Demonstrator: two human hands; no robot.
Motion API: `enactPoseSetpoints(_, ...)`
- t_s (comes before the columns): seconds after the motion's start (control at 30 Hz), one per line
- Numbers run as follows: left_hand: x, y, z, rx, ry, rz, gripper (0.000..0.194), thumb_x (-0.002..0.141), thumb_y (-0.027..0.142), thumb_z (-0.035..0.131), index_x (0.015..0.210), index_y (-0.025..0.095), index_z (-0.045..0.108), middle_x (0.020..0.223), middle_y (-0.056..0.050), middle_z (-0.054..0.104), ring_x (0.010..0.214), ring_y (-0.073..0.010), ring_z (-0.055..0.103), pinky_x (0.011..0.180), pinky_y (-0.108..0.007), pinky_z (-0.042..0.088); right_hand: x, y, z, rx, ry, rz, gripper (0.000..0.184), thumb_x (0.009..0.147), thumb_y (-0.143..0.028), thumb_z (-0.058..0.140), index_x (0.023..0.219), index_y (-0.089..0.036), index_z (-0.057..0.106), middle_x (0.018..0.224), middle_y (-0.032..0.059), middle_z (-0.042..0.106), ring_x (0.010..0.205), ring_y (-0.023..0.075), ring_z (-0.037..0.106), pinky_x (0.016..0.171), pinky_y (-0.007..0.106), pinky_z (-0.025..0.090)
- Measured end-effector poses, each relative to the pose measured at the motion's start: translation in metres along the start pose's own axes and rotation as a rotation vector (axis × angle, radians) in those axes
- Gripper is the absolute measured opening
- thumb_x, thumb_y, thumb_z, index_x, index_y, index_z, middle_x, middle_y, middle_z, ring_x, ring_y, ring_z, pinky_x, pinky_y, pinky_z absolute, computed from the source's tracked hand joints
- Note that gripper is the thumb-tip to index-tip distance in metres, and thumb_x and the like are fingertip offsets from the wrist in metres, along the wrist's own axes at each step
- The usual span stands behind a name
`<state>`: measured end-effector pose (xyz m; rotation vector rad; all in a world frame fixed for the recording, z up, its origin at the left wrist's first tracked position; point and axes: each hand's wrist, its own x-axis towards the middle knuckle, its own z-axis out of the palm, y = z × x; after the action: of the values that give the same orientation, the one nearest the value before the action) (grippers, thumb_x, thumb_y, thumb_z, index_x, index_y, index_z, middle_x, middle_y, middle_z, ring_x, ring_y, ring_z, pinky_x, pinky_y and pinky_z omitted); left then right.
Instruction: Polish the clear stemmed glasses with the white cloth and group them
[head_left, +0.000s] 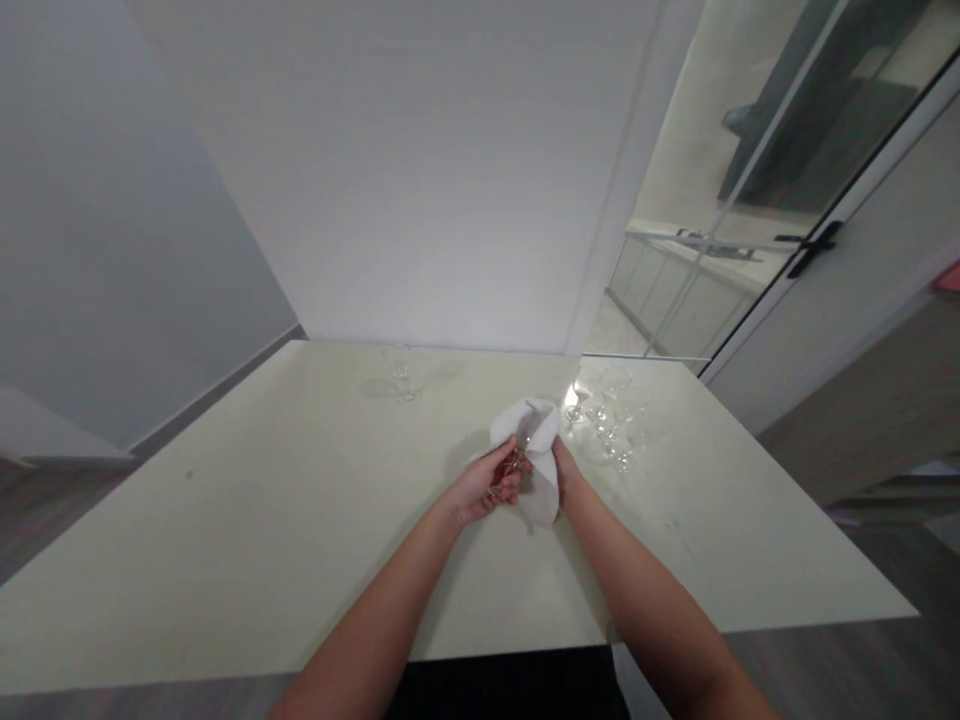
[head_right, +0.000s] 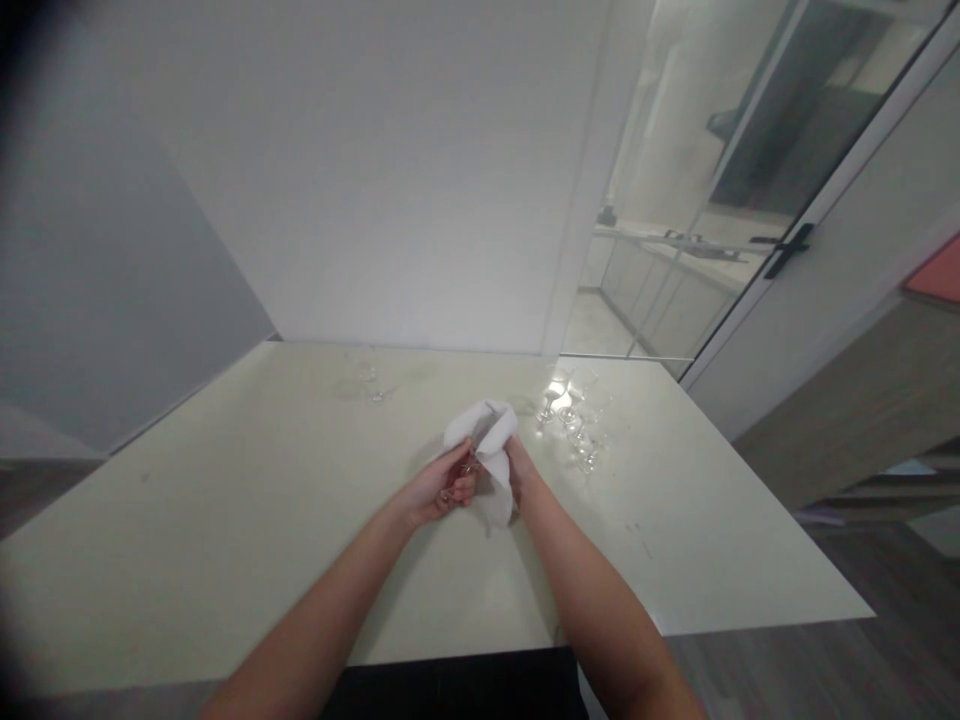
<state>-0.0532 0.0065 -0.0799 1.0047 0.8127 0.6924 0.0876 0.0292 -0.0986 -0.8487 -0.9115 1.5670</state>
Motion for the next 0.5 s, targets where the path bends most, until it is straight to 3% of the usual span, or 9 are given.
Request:
enactPoseSetpoints(0.1,0.000,0.000,0.000,0.290,0.264,0.226,0.041,0.080,0.058,0.055,0.075,0.018,0.059,0.057,0.001,0.052,0.050,-0.0109,0.046,0.051,-0.023,0.037,0.006,0.001,0.004,0.079,0.094,-0.053,0.035,0.065,-0.046,0.071,0.083,-0.019,0.059,0.063,-0.0025,0.062,0.058,0.0155,0.060,0.054,0.025,0.049)
enactPoseSetpoints(0.17,0.000,-0.001,0.002,0.410,0.363,0.328,0.030,0.075,0.048,0.065,0.076,0.018,0.059,0.064,0.001,0.055,0.055,-0.0104,0.047,0.052,-0.021,0.036,0.010,0.004,0.005,0.113,0.161,-0.099,0.034,0.063,-0.038,0.073,0.087,-0.020,0.057,0.066,-0.0042,0.062,0.055,0.0131,0.058,0.053,0.023,0.048)
enactPoseSetpoints(0.37,0.000,-0.003,0.007,0.041,0.095,0.056,0.042,0.083,0.059,0.048,0.074,0.018,0.054,0.049,0.007,0.037,0.042,-0.0088,0.037,0.051,-0.023,0.039,0.004,0.003,0.004,0.079,0.109,-0.076,0.035,0.070,-0.049,0.065,0.086,-0.019,0.054,0.061,-0.0034,0.058,0.053,0.0140,0.056,0.049,0.023,0.046)
enactPoseSetpoints(0.43,0.001,-0.004,0.006,0.117,0.161,0.096,0.044,0.083,0.059,0.047,0.070,0.018,0.054,0.051,0.004,0.044,0.046,-0.0102,0.043,0.052,-0.023,0.039,0.003,0.002,0.008,0.077,0.152,-0.137,0.034,0.069,-0.045,0.067,0.086,-0.019,0.054,0.063,-0.0038,0.059,0.052,0.0126,0.055,0.048,0.022,0.045)
enactPoseSetpoints(0.5,0.003,-0.006,0.004,0.309,0.304,0.229,0.036,0.081,0.052,0.054,0.071,0.017,0.057,0.059,0.000,0.054,0.055,-0.0125,0.050,0.054,-0.023,0.038,0.005,0.002,0.012,0.070,0.224,-0.218,0.032,0.065,-0.035,0.072,0.088,-0.020,0.055,0.066,-0.0047,0.060,0.053,0.0108,0.054,0.049,0.020,0.044)
